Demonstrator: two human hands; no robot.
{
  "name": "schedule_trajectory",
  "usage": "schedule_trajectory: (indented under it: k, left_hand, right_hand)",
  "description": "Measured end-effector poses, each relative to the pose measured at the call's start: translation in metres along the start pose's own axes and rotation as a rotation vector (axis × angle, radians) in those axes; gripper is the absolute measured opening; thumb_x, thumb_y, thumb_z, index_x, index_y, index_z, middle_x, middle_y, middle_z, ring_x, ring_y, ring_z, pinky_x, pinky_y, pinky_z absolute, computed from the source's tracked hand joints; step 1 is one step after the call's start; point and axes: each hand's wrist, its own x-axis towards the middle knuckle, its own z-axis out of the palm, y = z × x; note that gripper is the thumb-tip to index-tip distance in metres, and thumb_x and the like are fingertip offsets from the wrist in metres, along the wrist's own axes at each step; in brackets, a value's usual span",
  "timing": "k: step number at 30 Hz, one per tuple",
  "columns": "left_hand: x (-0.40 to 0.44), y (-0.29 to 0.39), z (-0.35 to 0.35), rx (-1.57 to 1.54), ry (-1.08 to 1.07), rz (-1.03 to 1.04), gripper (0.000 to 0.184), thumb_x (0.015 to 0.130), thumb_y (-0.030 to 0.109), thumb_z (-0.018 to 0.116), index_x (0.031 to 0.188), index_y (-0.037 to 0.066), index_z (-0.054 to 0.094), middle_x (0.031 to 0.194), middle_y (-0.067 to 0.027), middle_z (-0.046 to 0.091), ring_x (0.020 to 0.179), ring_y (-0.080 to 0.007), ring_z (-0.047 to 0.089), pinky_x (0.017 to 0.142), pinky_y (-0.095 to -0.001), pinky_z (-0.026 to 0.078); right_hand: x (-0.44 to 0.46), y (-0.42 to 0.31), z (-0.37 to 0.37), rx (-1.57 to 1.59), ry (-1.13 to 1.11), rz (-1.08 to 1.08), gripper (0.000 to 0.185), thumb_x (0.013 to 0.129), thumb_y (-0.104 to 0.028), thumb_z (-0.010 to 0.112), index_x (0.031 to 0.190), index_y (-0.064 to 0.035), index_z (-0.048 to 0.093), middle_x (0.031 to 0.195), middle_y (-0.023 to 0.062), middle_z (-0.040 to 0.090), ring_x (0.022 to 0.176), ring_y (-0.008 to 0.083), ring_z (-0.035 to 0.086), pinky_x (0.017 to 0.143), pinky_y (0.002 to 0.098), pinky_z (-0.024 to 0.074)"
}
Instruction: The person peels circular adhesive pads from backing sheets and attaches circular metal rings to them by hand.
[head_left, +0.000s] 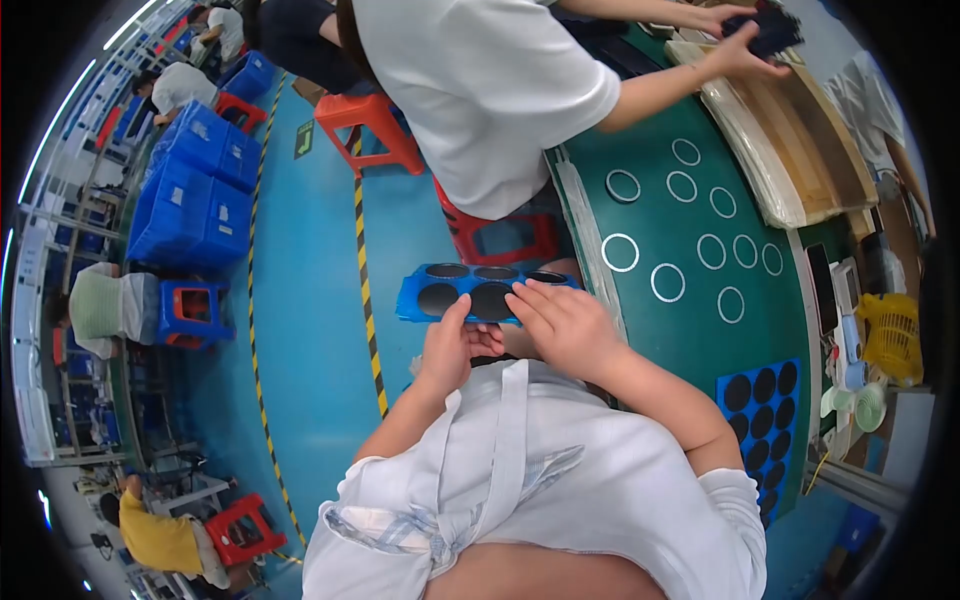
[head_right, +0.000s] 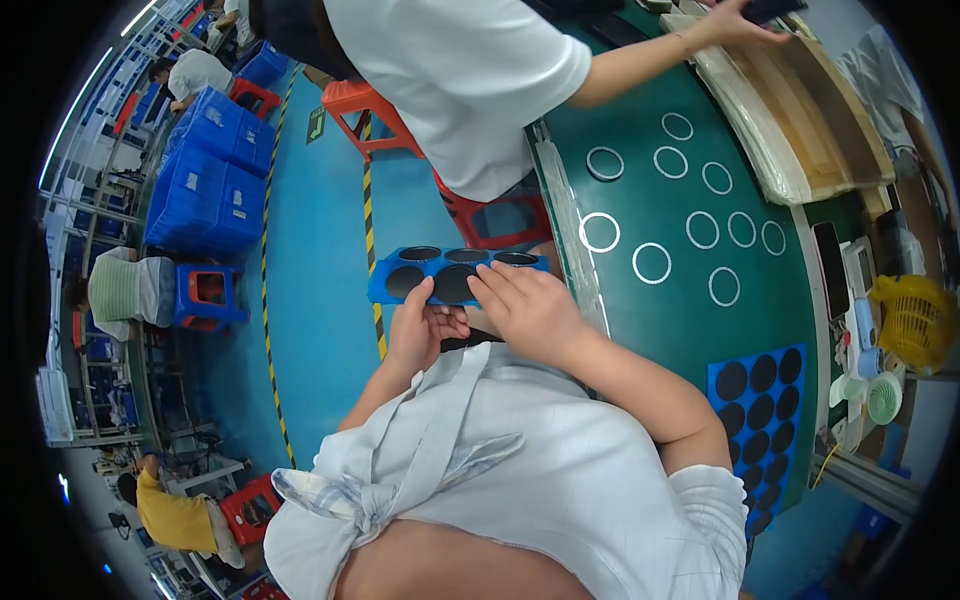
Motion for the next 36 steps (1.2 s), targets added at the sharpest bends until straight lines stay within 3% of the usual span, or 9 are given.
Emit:
schedule_trajectory:
  k: [7, 16, 18, 19, 20, 22, 23, 26, 36]
  left_hand:
    - [-0.007, -0.006, 0.012, 0.067, -0.038, 0.054, 0.04, 0.088, 0.032, 0.033, 0.089, -0.004, 0.05, 0.074, -0.0131, 0.056, 0.061, -0.0187, 0.057, 0.06, -0.0269, 0.047]
    - [-0.003, -0.021, 0.002, 0.257, 0.007, 0.339, 0.029, 0.088, 0.026, 0.037, 0.094, 0.0, 0.049, 0.085, -0.0093, 0.055, 0.072, -0.0158, 0.056, 0.066, -0.0277, 0.047]
    - [-0.013, -0.005, 0.005, 0.181, -0.097, 0.119, 0.029, 0.088, 0.025, 0.037, 0.097, 0.0, 0.048, 0.086, -0.0094, 0.055, 0.072, -0.0162, 0.056, 0.065, -0.0279, 0.047]
    - [-0.016, 0.001, 0.008, 0.233, -0.105, 0.167, 0.031, 0.088, 0.026, 0.036, 0.098, -0.001, 0.047, 0.087, -0.0098, 0.055, 0.069, -0.0165, 0.057, 0.064, -0.0275, 0.047]
    - [-0.02, 0.006, 0.013, 0.268, 0.017, 0.097, 0.032, 0.088, 0.026, 0.037, 0.098, -0.002, 0.047, 0.084, -0.0103, 0.055, 0.064, -0.0168, 0.057, 0.062, -0.0272, 0.048]
    - [-0.02, 0.01, 0.01, 0.167, 0.001, 0.14, 0.032, 0.087, 0.025, 0.037, 0.098, -0.004, 0.047, 0.08, -0.0111, 0.056, 0.062, -0.0168, 0.056, 0.059, -0.0289, 0.049]
    - [-0.019, 0.011, 0.004, 0.16, -0.001, 0.165, 0.032, 0.087, 0.024, 0.037, 0.097, -0.004, 0.047, 0.079, -0.012, 0.056, 0.061, -0.0174, 0.057, 0.056, -0.0298, 0.05]
    - [-0.014, 0.016, -0.005, 0.092, 0.123, 0.183, 0.03, 0.085, 0.023, 0.037, 0.085, -0.003, 0.051, 0.067, -0.0095, 0.056, 0.055, -0.0183, 0.056, 0.049, -0.032, 0.05]
    - [0.003, 0.017, -0.03, -0.004, 0.065, 0.218, 0.031, 0.086, 0.022, 0.035, 0.075, -0.002, 0.051, 0.06, -0.0127, 0.056, 0.051, -0.0202, 0.056, 0.048, -0.0306, 0.049]
  right_hand:
    - [0.012, -0.011, -0.008, 0.226, 0.005, 0.317, 0.054, 0.064, -0.034, 0.066, 0.103, 0.0001, 0.052, 0.097, 0.0144, 0.057, 0.085, 0.0262, 0.057, 0.071, 0.0324, 0.045]
    - [0.014, -0.018, -0.012, 0.537, -0.109, 0.445, 0.054, 0.068, -0.033, 0.063, 0.104, 0.0053, 0.049, 0.092, 0.0183, 0.057, 0.077, 0.0284, 0.057, 0.069, 0.0299, 0.0453]
    - [0.019, -0.018, -0.014, 1.082, -0.287, 0.765, 0.047, 0.072, -0.027, 0.061, 0.105, 0.004, 0.048, 0.086, 0.0171, 0.058, 0.074, 0.0228, 0.058, 0.067, 0.0268, 0.0451]
    - [0.015, -0.017, -0.007, 1.23, -0.257, 0.766, 0.037, 0.078, -0.009, 0.054, 0.112, 0.0025, 0.044, 0.091, 0.0088, 0.057, 0.079, 0.009, 0.054, 0.07, 0.0226, 0.0445]
    - [0.016, -0.018, -0.008, 1.447, -0.24, 0.837, 0.035, 0.081, -0.01, 0.05, 0.114, 0.0004, 0.043, 0.097, 0.0084, 0.055, 0.084, 0.0095, 0.052, 0.073, 0.0233, 0.0437]
    - [0.011, -0.013, 0.002, 1.363, -0.153, 0.808, 0.033, 0.083, -0.011, 0.045, 0.115, -0.001, 0.042, 0.093, 0.0096, 0.056, 0.084, 0.014, 0.054, 0.071, 0.025, 0.044]
    - [0.013, -0.008, 0.003, 1.555, -0.084, 0.987, 0.031, 0.084, -0.011, 0.041, 0.114, -0.0024, 0.043, 0.093, 0.0102, 0.056, 0.088, 0.0152, 0.053, 0.074, 0.0261, 0.0432]
    - [0.011, 0.029, -0.023, 1.801, -0.012, 1.256, 0.028, 0.082, -0.015, 0.041, 0.107, -0.0033, 0.048, 0.097, 0.011, 0.054, 0.076, 0.0182, 0.058, 0.06, 0.0275, 0.0479]
    - [-0.004, 0.213, -0.032, 1.337, 0.372, 1.561, 0.025, 0.084, -0.013, 0.039, 0.106, -0.0014, 0.044, 0.087, 0.0089, 0.052, 0.074, 0.0227, 0.058, 0.057, 0.0257, 0.0502]
